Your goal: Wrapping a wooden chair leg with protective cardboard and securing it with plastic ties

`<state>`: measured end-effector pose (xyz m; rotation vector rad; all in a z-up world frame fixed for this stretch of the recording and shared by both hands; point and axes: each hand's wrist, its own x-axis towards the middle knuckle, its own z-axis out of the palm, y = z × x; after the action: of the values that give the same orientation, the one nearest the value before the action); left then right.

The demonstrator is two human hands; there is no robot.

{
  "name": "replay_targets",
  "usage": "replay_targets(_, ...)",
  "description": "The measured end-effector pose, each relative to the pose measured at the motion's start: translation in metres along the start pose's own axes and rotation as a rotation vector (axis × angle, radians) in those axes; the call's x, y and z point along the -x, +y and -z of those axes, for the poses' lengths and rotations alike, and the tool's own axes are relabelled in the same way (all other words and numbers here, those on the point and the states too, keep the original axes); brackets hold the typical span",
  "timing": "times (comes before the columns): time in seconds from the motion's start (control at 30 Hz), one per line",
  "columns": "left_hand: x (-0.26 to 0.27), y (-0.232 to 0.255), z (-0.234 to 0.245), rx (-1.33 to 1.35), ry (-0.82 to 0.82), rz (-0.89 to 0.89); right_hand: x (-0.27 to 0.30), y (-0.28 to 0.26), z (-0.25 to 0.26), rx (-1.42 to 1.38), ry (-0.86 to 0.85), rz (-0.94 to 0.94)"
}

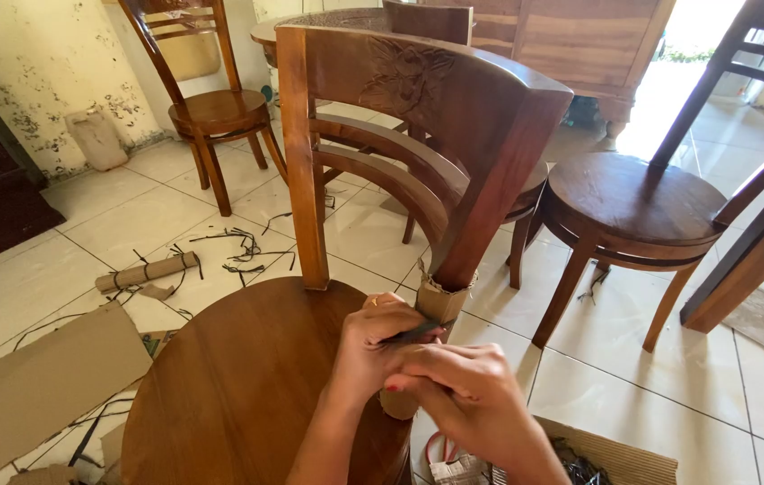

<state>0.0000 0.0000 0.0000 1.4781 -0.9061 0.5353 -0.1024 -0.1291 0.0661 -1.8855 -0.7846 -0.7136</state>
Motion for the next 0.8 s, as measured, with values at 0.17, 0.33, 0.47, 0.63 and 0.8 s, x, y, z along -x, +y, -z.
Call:
replay_targets(0.17,0.006,-0.018,0.001,-0.183,-0.081,-0.173,0.008,0.047,-0.002,0.118,-0.023,0.109)
replay_targets(0.33,0.008,-0.009,0.000,-0.402,-0.077,-0.246,0.001,0.015,0.028,0.425,-0.033,-0.126)
replay_targets(0.47,0.006,-0.007,0.001,-0.384,-0.068,-0.259,0.000,0.025,0.028,0.309,0.036,-0.026)
replay_targets(0.63,0.010,-0.008,-0.004,-0.029,0.062,-0.041,0.007,0.030,0.041,0.277,0.062,-0.171)
replay_targets(0.8,0.007,-0.006,-0.004,-0.053,0.065,-0.118,0.005,0.036,0.025,0.410,0.062,-0.086)
